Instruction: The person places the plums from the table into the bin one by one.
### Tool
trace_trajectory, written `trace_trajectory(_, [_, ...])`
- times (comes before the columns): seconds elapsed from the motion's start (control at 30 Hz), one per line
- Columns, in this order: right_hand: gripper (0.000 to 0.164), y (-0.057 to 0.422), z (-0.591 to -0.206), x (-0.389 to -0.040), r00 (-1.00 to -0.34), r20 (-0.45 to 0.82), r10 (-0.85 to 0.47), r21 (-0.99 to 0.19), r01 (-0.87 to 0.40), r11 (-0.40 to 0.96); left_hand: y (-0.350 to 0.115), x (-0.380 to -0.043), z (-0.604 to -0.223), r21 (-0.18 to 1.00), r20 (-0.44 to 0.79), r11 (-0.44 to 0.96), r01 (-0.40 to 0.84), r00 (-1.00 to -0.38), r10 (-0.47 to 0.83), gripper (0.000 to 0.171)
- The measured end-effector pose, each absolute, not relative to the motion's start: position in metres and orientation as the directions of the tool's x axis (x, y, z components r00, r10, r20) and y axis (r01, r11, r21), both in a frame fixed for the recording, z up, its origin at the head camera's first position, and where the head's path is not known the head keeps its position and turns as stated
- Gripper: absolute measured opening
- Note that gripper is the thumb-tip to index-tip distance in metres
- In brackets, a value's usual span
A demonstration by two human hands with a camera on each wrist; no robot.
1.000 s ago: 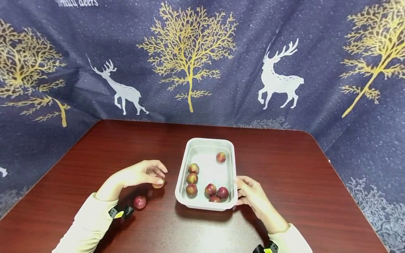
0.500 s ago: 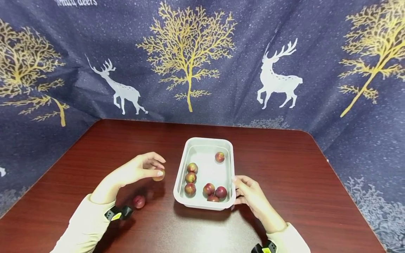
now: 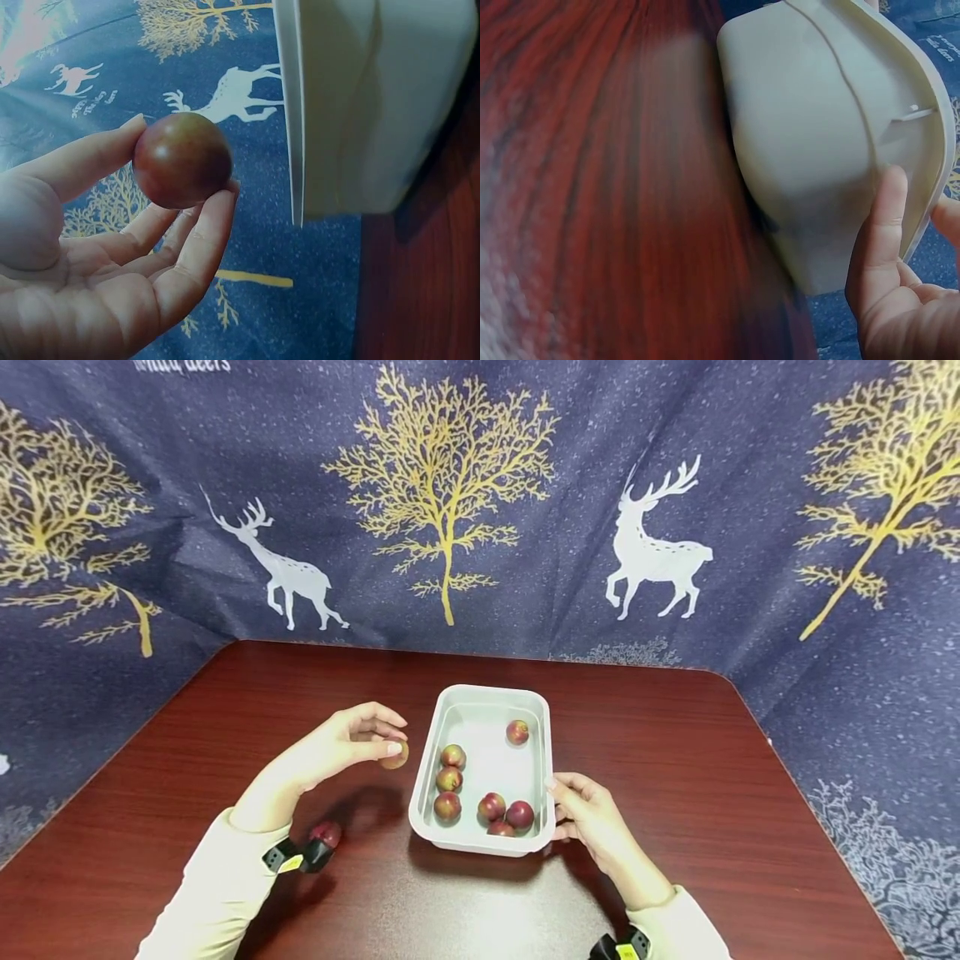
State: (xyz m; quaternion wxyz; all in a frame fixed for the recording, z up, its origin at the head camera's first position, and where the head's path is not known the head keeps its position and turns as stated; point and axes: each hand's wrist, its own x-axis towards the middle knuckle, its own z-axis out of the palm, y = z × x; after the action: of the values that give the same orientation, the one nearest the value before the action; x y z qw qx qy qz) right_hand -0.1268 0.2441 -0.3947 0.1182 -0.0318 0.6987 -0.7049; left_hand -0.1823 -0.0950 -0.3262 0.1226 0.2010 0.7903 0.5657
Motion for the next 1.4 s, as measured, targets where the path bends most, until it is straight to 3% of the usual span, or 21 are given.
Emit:
trace_trajectory(0.17, [0.026, 0.244, -0.394, -0.128, -0.975, -0.108, -0.195, -0.993, 0.113, -0.013, -0.086, -0.184, -0.324, 0.947, 0.042, 0.265, 0.180, -0.889, 0.456, 0.035])
trace_trajectory(0.73, [0.024, 0.243, -0.391, -0.128, -0.982, -0.114, -0.154, -0.993, 0.119, -0.023, -0.038, -0.196, -0.321, 0.946, 0.069, 0.237, 0.222, -0.849, 0.524, 0.031])
trace_trajectory(0.97, [0.026, 0.242, -0.392, -0.127, -0.978, -0.107, -0.179, -0.994, 0.112, -0.018, -0.015, -0.197, -0.330, 0.959, 0.022, 0.223, 0.172, -0.836, 0.549, 0.030])
trace_trajectory(1.4, [0.017, 0.243, -0.394, -0.128, -0.978, -0.091, -0.189, -0.995, 0.099, -0.033, -0.003, -0.198, -0.337, 0.942, 0.097, 0.206, 0.266, -0.800, 0.593, 0.023])
